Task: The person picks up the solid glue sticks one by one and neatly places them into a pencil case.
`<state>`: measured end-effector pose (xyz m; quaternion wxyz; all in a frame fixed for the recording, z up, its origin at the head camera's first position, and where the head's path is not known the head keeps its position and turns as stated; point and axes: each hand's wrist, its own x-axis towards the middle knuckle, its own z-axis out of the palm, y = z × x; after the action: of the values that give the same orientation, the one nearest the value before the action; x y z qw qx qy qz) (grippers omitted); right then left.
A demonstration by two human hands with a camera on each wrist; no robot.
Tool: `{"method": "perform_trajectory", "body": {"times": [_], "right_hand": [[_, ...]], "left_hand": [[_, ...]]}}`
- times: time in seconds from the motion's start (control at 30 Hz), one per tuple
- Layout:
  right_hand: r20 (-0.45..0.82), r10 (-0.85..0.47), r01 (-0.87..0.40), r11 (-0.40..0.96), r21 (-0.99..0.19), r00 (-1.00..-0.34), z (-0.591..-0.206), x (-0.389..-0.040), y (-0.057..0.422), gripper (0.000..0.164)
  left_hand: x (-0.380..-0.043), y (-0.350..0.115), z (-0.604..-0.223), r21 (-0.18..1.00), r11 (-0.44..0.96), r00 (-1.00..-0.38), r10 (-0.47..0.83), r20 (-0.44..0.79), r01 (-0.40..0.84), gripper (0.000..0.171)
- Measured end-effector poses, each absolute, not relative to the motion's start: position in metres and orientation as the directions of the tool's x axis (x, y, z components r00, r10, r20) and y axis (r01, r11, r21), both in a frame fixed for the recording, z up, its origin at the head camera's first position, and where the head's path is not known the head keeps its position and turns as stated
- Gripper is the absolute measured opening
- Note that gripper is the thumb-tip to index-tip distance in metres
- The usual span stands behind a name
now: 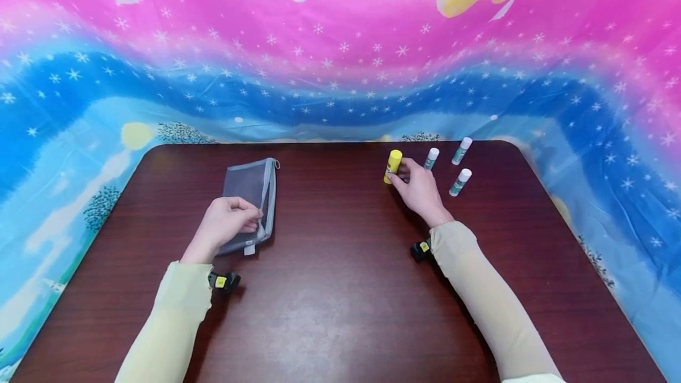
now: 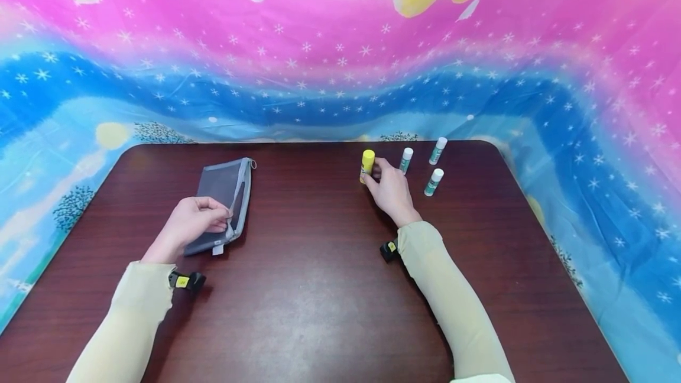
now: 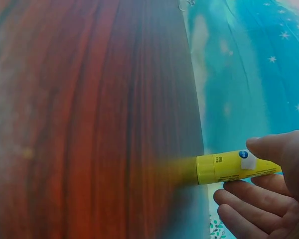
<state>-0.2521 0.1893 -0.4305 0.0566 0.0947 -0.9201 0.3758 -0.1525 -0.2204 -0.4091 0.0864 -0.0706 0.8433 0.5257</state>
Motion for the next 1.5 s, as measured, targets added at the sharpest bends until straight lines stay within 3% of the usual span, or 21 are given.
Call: {"method": "perform_trajectory", "body": {"times": [0.7, 1.23, 1.5], "right_hand": [[0.204, -0.109, -0.222, 0.684, -0.695, -0.973, -0.437, -0.257, 0.187, 0.035], [0.230, -0.094, -0.232, 0.673, -0.703, -0.969, -0.437, -0.254, 0.187, 0.034], [0.246, -0.084, -0.238, 0.664, -0.709, -0.966, -0.436, -0.254, 0.186, 0.033]], "left_hand": [[-0.166, -0.190, -0.406, 0.899, 0.403, -0.983, -0.007, -0.182, -0.170, 0.023], [-0.170, -0.180, -0.408, 0.922, 0.281, -0.952, 0.071, -0.298, -0.268, 0.027], [-0.172, -0.174, -0.407, 0.940, 0.230, -0.957, 0.086, -0.276, -0.251, 0.024]]}}
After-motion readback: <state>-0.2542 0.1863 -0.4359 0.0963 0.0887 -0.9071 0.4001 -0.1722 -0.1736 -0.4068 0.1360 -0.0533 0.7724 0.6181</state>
